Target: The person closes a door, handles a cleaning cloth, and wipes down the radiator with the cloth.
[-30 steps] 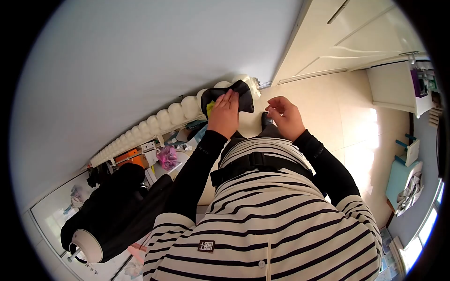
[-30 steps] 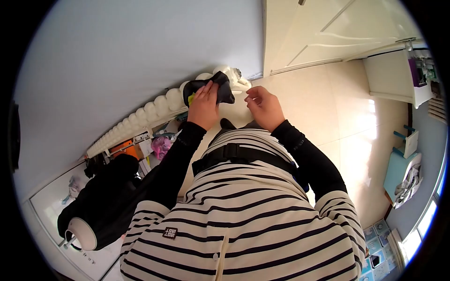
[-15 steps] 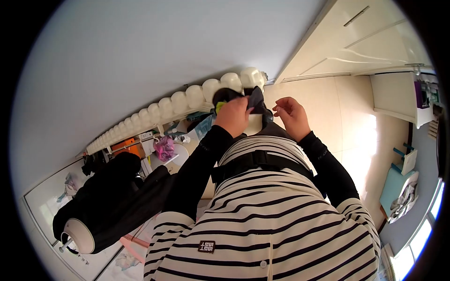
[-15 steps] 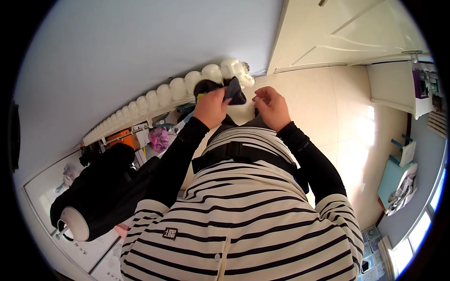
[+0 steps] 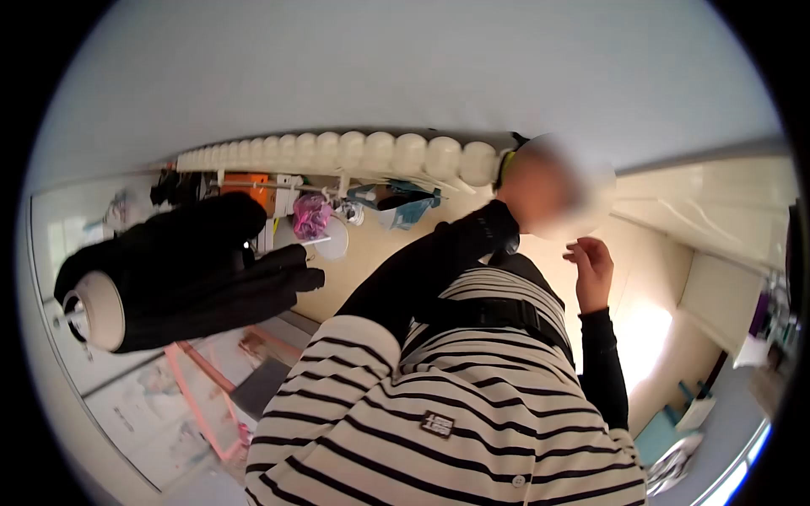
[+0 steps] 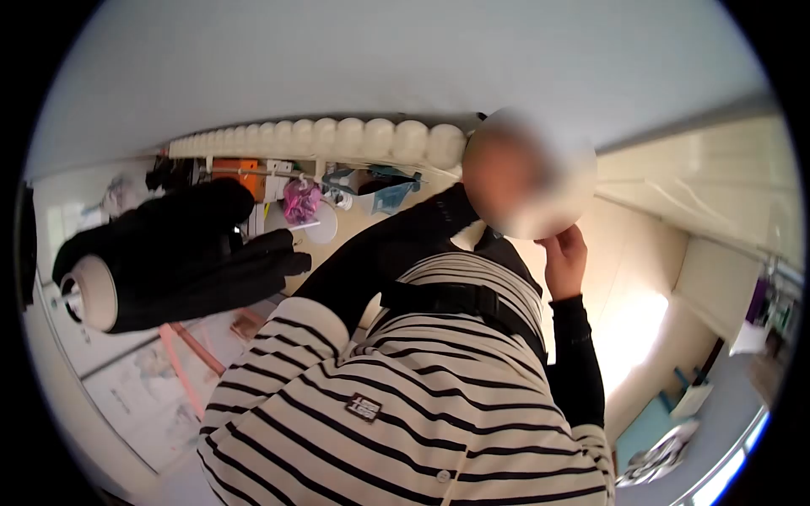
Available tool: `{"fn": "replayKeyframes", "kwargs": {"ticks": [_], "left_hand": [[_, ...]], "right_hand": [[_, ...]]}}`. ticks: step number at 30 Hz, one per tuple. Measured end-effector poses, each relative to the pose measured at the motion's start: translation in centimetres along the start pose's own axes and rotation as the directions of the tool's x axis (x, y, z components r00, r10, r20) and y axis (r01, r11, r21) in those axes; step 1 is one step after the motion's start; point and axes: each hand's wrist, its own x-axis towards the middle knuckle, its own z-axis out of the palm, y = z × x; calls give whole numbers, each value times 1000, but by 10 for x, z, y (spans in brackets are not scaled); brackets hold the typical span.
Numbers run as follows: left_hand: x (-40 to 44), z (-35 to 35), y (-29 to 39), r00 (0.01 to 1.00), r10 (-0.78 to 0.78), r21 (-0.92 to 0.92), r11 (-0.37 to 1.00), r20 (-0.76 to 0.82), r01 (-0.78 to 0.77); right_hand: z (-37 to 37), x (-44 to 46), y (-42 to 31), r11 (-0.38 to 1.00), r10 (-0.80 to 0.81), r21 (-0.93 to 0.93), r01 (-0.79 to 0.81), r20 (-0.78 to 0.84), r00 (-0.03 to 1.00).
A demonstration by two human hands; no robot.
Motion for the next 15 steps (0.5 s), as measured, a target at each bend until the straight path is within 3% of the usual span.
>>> {"fn": "replayKeyframes", "kwargs": {"ticks": [8,10,12,13,14,15], "left_hand": [[4,49,10,996,-83,30,996,31,82],[-11,51,14,996,-87,-64,994,23,88],[-31,59,14,994,-113,-284,953,-6,107],[-38,68,12,987,-156,-520,846,-28,119],[-46,91,9,975,-222,-837,537,-19,106],[-54,119,5,963,-270,-991,121,16,50]], "right_hand": [[13,-1,-24,993,23,-116,-14,73,997],[17,1,-31,992,38,-123,-27,86,996],[21,4,-35,990,36,-138,-24,91,995],[19,7,-35,988,20,-157,-3,105,994],[17,8,-34,985,3,-173,17,115,993],[15,10,-34,981,-13,-189,36,121,993]]}}
